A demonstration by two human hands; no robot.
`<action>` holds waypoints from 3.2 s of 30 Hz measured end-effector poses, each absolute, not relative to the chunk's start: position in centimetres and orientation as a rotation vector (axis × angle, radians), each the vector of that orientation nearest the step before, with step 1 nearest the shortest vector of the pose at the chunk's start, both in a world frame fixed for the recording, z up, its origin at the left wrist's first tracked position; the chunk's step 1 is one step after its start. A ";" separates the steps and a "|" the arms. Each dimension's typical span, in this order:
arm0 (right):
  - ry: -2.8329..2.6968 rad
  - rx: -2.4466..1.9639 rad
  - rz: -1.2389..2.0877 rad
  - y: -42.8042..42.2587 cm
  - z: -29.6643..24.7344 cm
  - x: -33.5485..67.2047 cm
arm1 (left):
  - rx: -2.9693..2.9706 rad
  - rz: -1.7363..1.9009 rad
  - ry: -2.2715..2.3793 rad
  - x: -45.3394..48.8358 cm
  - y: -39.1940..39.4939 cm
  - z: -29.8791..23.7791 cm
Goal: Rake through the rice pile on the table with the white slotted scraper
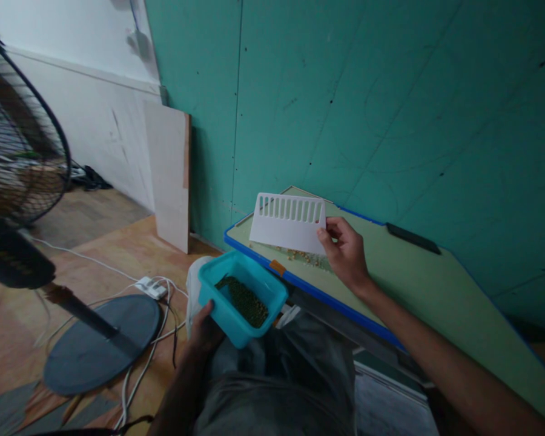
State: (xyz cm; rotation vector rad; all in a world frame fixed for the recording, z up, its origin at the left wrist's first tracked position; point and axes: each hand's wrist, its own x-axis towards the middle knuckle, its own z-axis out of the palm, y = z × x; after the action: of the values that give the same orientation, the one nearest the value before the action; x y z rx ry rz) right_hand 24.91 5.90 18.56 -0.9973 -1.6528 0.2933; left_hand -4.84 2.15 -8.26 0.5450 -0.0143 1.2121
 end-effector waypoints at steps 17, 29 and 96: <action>-1.624 -1.032 0.412 5.0 19.4 24.4 | 0.562 1.172 -0.082 -5.0 2.4 -8.5; -1.407 -1.072 0.296 7.2 20.6 27.1 | 0.527 1.169 -0.006 -5.3 2.3 -8.3; -1.392 -1.044 0.312 7.4 21.0 27.4 | 0.529 1.166 -0.020 -5.3 2.3 -8.5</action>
State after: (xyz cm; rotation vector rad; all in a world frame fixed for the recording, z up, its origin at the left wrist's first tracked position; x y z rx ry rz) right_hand 27.36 7.39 21.04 -1.0437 -1.3922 0.3124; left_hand -5.30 2.34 -8.48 0.5289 -0.0199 1.1656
